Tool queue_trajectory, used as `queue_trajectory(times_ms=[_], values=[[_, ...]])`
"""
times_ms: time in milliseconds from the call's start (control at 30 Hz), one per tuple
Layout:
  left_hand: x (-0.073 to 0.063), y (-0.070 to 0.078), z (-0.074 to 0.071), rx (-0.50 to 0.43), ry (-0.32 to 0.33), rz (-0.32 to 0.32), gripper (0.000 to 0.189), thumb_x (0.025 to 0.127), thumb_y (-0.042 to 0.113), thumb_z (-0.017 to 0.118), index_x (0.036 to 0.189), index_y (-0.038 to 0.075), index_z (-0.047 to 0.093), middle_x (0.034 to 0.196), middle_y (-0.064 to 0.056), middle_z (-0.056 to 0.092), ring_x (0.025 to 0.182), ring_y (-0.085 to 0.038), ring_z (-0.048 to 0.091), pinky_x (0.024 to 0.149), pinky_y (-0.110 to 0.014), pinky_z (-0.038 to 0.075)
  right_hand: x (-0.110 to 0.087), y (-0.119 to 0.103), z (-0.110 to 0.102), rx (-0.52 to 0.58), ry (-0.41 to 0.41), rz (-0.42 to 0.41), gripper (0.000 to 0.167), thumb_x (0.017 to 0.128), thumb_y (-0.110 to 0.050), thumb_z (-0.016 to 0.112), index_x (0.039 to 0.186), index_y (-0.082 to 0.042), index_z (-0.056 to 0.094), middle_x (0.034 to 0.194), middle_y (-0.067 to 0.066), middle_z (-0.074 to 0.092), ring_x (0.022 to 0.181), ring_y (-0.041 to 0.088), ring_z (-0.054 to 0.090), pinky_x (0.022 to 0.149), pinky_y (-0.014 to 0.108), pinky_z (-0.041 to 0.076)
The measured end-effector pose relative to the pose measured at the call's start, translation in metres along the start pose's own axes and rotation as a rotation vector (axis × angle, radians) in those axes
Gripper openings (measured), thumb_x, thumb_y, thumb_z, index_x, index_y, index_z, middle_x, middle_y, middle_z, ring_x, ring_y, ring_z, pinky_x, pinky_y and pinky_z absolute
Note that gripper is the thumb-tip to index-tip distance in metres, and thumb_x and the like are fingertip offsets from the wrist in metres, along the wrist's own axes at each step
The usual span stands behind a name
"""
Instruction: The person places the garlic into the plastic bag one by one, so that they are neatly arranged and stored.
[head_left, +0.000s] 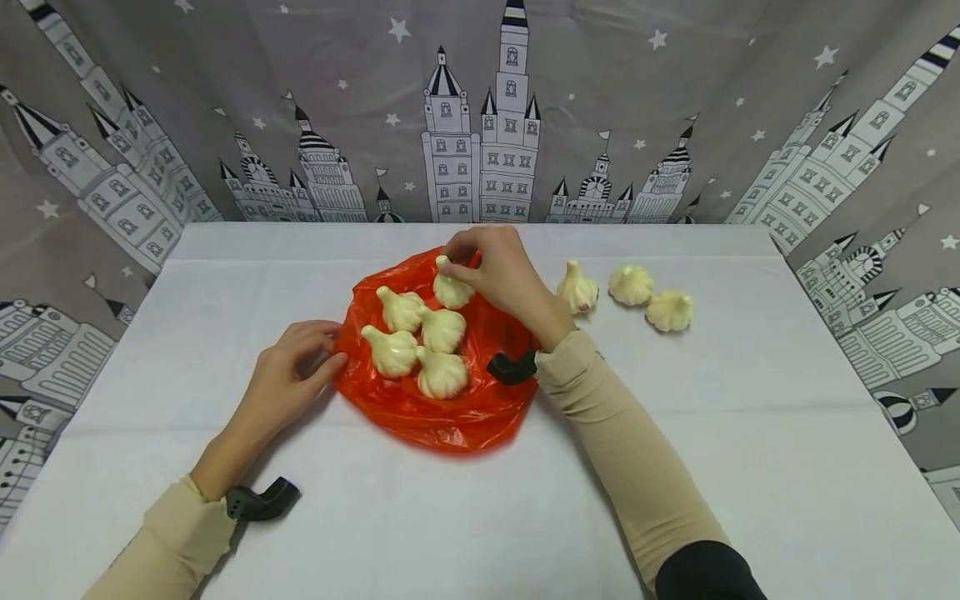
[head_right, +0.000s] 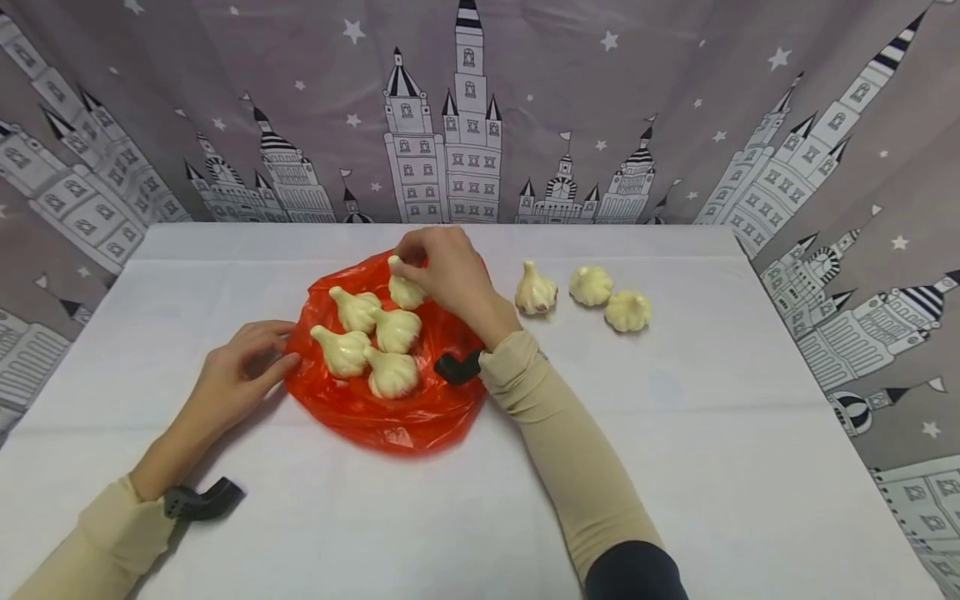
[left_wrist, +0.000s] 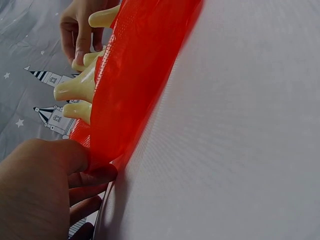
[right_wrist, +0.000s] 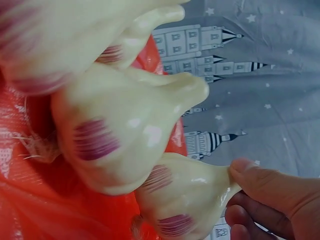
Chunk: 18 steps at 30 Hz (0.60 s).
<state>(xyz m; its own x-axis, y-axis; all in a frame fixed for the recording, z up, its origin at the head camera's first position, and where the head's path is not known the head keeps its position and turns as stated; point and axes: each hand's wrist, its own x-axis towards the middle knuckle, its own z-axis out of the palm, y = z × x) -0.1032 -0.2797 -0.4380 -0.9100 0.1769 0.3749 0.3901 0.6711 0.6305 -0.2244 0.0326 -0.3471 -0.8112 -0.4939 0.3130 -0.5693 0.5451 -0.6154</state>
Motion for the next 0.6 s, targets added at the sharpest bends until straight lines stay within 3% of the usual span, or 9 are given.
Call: queue_trajectory(times_ms=[600], values=[[0.0,0.002,-0.001,0.007,-0.008,-0.013,0.006,0.093,0.006,0.078,0.094,0.009,0.073,0.129,-0.016,0.071,0.128,-0.034,0.059,0.104,0.001,0.029,0.0,0.01,0.021,-0.025,-0.062,0.04,0.018,0.096,-0.024,0.08,0.106,-0.009,0.081,0.101,0.003,0.08,0.093,0.014,0.071,0.085,0.029,0.055]])
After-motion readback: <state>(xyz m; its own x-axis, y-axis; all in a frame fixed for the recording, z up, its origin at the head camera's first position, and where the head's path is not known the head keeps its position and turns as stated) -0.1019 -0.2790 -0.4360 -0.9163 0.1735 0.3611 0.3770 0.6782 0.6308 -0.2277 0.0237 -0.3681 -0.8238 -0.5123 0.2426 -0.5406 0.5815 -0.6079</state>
